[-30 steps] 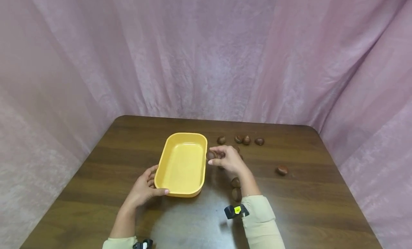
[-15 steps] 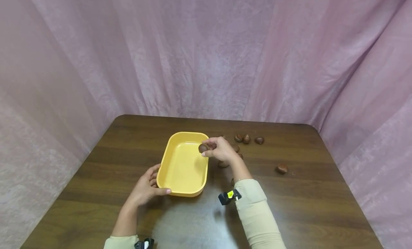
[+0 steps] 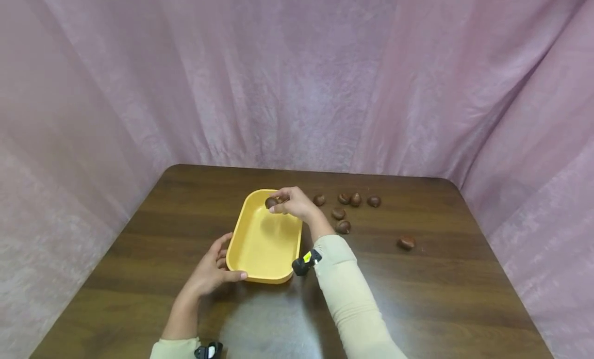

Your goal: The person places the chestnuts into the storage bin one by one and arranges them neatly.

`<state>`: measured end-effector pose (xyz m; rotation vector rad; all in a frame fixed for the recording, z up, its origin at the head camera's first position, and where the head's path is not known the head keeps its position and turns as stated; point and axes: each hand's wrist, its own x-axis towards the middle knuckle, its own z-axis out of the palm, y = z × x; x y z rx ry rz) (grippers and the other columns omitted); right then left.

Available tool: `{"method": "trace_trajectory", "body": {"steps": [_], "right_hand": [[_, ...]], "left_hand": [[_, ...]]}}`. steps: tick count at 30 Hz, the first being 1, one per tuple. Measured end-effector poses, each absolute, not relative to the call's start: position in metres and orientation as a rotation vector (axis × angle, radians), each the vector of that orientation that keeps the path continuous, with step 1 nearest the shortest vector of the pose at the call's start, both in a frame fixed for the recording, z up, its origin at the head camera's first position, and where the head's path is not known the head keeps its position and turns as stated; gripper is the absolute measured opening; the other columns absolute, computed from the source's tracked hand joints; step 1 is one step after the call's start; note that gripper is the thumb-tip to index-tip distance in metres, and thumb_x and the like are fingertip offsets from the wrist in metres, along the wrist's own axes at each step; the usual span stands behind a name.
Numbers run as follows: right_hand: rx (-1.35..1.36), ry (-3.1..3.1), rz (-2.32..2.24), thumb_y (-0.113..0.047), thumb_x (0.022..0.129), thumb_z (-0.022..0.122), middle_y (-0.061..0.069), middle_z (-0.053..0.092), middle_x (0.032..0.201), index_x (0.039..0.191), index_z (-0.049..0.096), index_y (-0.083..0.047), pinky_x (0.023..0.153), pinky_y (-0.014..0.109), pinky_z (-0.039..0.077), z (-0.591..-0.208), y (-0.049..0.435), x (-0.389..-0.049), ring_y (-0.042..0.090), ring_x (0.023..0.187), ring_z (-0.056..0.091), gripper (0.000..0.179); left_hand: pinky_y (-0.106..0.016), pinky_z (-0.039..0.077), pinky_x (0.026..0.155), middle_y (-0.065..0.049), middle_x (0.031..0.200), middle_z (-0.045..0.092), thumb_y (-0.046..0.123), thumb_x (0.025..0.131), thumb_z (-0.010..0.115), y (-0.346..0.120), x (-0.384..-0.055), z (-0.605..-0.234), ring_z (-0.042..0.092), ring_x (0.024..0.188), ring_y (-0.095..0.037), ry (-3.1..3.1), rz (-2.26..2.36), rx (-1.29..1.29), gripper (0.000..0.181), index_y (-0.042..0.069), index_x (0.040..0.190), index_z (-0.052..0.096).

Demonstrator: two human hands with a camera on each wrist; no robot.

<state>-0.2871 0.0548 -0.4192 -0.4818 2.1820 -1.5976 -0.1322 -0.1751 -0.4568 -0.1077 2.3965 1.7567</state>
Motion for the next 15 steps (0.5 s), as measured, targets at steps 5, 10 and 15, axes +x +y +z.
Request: {"method": "trace_trajectory", "body": {"steps": [5, 10, 15], "right_hand": [[-0.39, 2.075, -1.683, 0.0, 0.082, 0.069, 0.013, 0.057, 0.099, 0.118, 0.057, 0.003, 0.085, 0.041, 0.045, -0.426, 0.037, -0.297, 0.023, 0.089, 0.057, 0.038], [-0.302, 2.05, -1.693, 0.001, 0.081, 0.069, 0.008, 0.058, 0.087, 0.114, 0.057, 0.005, 0.074, 0.035, 0.046, -0.44, 0.02, -0.3, 0.015, 0.07, 0.052, 0.036], [-0.161, 2.109, -1.676, 0.0, 0.08, 0.07, 0.008, 0.06, 0.084, 0.119, 0.055, 0.004, 0.07, 0.038, 0.042, -0.441, 0.01, -0.293, 0.015, 0.065, 0.05, 0.042]], "left_hand": [[-0.04, 0.047, 0.077, -0.014, 0.121, 0.054, 0.014, 0.057, 0.09, -0.175, -0.132, -0.455, 0.057, 0.103, -0.028, 2.425, 1.712, -0.109, 0.104, 0.016, 0.144, 0.032], [-0.038, 0.048, 0.077, -0.015, 0.119, 0.055, 0.016, 0.056, 0.09, -0.175, -0.13, -0.456, 0.057, 0.101, -0.027, 2.444, 1.682, -0.126, 0.104, 0.014, 0.144, 0.033], [-0.038, 0.048, 0.076, -0.016, 0.119, 0.055, 0.014, 0.056, 0.091, -0.174, -0.128, -0.459, 0.058, 0.101, -0.028, 2.441, 1.704, -0.106, 0.104, 0.013, 0.143, 0.034]]}}
